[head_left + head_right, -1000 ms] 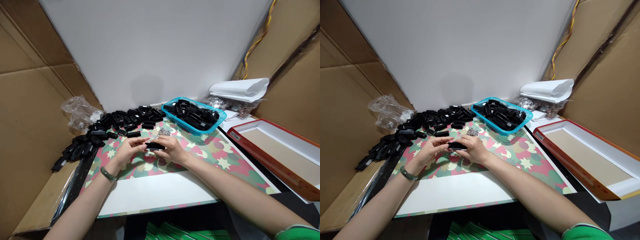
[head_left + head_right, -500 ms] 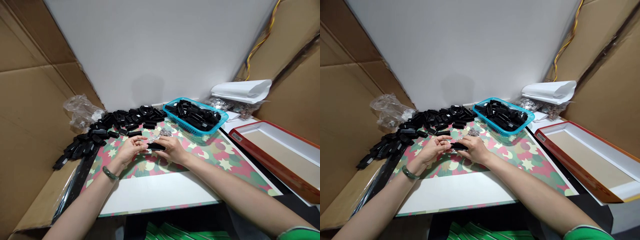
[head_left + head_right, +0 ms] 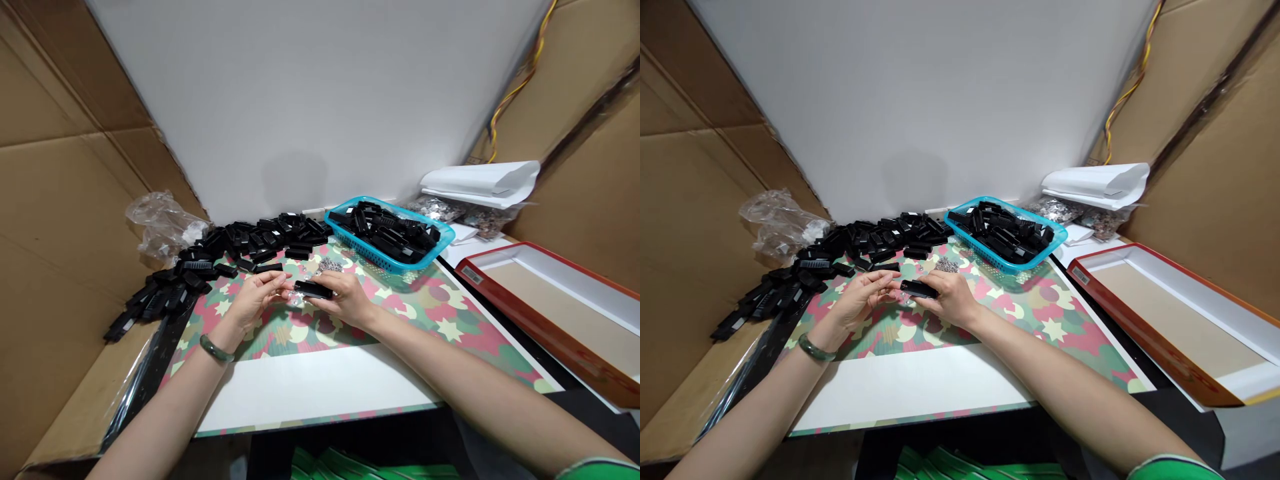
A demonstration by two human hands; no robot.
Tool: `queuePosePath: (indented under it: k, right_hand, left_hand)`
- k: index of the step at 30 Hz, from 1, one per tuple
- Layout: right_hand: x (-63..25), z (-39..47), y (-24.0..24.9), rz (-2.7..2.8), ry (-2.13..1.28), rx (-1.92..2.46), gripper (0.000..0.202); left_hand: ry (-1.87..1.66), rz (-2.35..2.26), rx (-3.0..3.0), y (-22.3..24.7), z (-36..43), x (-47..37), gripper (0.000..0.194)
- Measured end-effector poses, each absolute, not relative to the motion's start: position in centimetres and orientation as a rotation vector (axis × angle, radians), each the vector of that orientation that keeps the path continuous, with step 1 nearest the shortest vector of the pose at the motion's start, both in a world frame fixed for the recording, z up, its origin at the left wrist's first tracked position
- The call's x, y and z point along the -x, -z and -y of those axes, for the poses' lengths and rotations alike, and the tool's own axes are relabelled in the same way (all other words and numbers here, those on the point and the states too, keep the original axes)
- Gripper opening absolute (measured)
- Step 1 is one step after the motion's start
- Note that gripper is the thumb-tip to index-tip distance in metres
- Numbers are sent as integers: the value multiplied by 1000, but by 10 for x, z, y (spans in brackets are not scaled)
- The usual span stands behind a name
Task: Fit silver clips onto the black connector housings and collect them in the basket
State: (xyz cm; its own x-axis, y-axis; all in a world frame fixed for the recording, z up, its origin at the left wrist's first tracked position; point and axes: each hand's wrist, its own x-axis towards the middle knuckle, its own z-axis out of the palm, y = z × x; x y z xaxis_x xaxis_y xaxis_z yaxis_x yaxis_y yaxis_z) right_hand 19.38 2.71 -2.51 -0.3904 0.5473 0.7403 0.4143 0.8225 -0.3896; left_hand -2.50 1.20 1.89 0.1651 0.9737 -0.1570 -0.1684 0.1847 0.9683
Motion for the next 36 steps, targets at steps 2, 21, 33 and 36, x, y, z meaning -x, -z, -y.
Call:
queuePosePath:
  k: [2, 21, 33, 36]
  right_hand:
    - [-193, -25, 22, 2040, -224, 741, 24]
    - [-197, -32, 5, 1827, -668, 951, 19]
    - [-189, -33, 25, 2371, -309, 956, 6]
    - [-189, -34, 26, 2385, -239, 958, 13]
  left_hand:
    - [-1058, -1081, -1093, -20, -9, 23, 37]
    - [-1372, -1275, -1348, -17, -4, 15, 32]
    - [-1241, -1006, -1020, -19, -9, 17, 57]
    - [-1210, -986, -1050, -18, -8, 17, 69]
